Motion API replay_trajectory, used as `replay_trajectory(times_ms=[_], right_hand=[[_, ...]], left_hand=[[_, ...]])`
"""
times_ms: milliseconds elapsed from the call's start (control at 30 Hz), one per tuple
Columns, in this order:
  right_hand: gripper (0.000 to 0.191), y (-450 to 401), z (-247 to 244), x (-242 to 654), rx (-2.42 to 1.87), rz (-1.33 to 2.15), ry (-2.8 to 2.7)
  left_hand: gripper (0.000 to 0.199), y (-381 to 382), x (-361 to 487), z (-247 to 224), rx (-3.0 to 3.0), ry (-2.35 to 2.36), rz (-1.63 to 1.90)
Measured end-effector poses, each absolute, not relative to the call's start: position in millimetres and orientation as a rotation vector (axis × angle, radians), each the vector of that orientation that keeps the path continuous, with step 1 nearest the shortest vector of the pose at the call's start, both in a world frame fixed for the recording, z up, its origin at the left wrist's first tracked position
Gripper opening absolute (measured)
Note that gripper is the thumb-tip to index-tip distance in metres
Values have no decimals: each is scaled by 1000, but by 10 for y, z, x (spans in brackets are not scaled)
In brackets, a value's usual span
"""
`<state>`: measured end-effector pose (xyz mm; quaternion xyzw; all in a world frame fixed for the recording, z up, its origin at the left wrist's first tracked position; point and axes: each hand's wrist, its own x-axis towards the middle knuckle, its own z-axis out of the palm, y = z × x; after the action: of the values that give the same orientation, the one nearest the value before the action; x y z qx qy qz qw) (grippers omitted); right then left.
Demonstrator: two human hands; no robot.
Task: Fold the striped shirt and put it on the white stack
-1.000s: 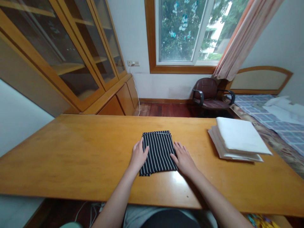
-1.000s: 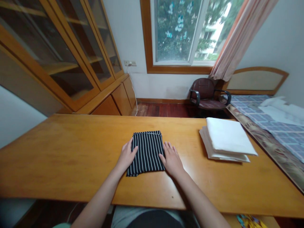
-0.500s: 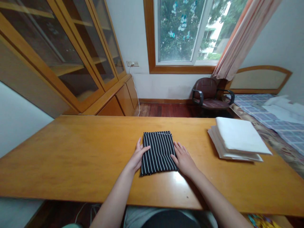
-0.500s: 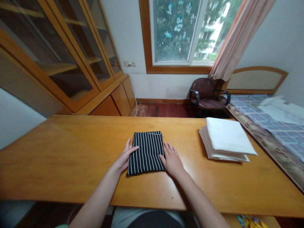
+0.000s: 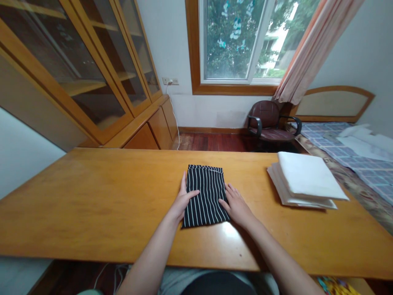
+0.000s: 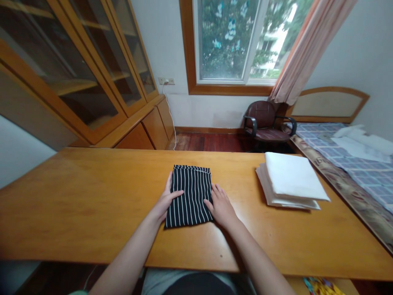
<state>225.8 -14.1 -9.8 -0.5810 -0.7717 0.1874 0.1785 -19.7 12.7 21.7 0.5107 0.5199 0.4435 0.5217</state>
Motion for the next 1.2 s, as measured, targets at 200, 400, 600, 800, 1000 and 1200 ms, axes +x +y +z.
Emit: replay_trajectory(times_ms=[200, 400, 600, 800, 1000, 1200], right_hand=[[77, -45, -114, 2264, -1634, 684, -1806], [72, -20, 97, 2196, -1356, 1326, -1194], [59, -168, 439, 2127, -1066, 1948, -567], [50, -168, 403, 2124, -1020, 1976, -386], [56, -153, 441, 2130, -948, 1811, -600], [43, -141, 421, 2156, -995, 1853, -537]], left_hand=[[88, 65, -198, 312, 1167, 1087, 1063], [79, 19, -206, 445, 809, 909, 1102], [78, -18, -155, 589, 558, 782, 1096], [77, -17, -101, 638, 520, 781, 1069], [80, -12, -107, 660, 512, 816, 1040], [83, -27, -75, 639, 512, 764, 1041]])
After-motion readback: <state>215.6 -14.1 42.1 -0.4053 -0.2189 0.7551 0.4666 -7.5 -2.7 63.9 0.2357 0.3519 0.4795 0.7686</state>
